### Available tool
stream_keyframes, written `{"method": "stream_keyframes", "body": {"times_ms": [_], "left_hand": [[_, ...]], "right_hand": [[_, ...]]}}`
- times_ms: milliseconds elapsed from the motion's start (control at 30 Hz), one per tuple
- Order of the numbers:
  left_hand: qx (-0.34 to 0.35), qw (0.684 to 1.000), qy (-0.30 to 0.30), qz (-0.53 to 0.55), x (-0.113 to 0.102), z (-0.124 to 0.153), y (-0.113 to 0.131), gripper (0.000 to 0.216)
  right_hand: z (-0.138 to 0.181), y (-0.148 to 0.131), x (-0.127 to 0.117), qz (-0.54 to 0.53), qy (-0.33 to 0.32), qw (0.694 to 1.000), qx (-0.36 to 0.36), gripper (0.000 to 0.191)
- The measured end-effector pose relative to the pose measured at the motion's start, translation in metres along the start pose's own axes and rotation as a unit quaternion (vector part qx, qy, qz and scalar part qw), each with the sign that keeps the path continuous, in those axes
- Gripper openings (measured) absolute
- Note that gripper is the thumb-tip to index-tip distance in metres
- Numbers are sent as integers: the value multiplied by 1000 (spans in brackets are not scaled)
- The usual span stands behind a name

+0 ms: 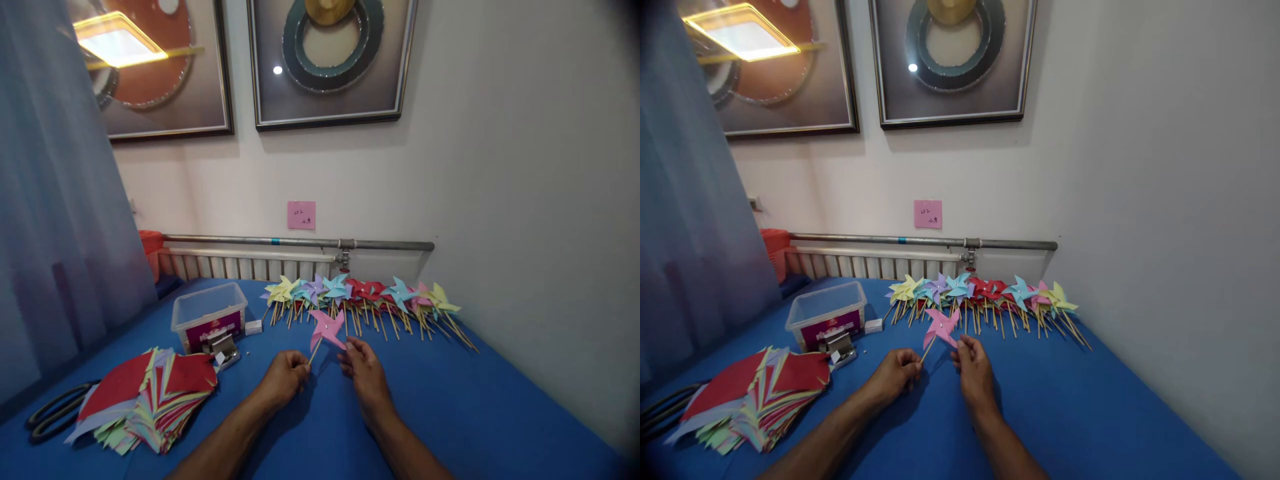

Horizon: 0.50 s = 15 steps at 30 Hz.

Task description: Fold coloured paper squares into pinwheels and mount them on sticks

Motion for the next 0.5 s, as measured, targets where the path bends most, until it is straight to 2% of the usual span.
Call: {"method": "stream_keyframes", "body": {"times_ms": [267,500], "left_hand": [[9,1000,-5,22,1,1,0,14],[19,999,-27,27,8,1,-3,13]], "right_hand": [[6,1,6,90,-52,993,-46,42],[20,-2,18,167,-143,973,-73,32]]}}
Point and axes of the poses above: each hand's wrist, its own z-axis away from the middle knuckle, its own x-axis out of the palm, y = z × x, the point moved 1 cm from there along -z, towards the middle knuckle, and after that the axes turned 12 degrees about -y, right-handed, at the moved point
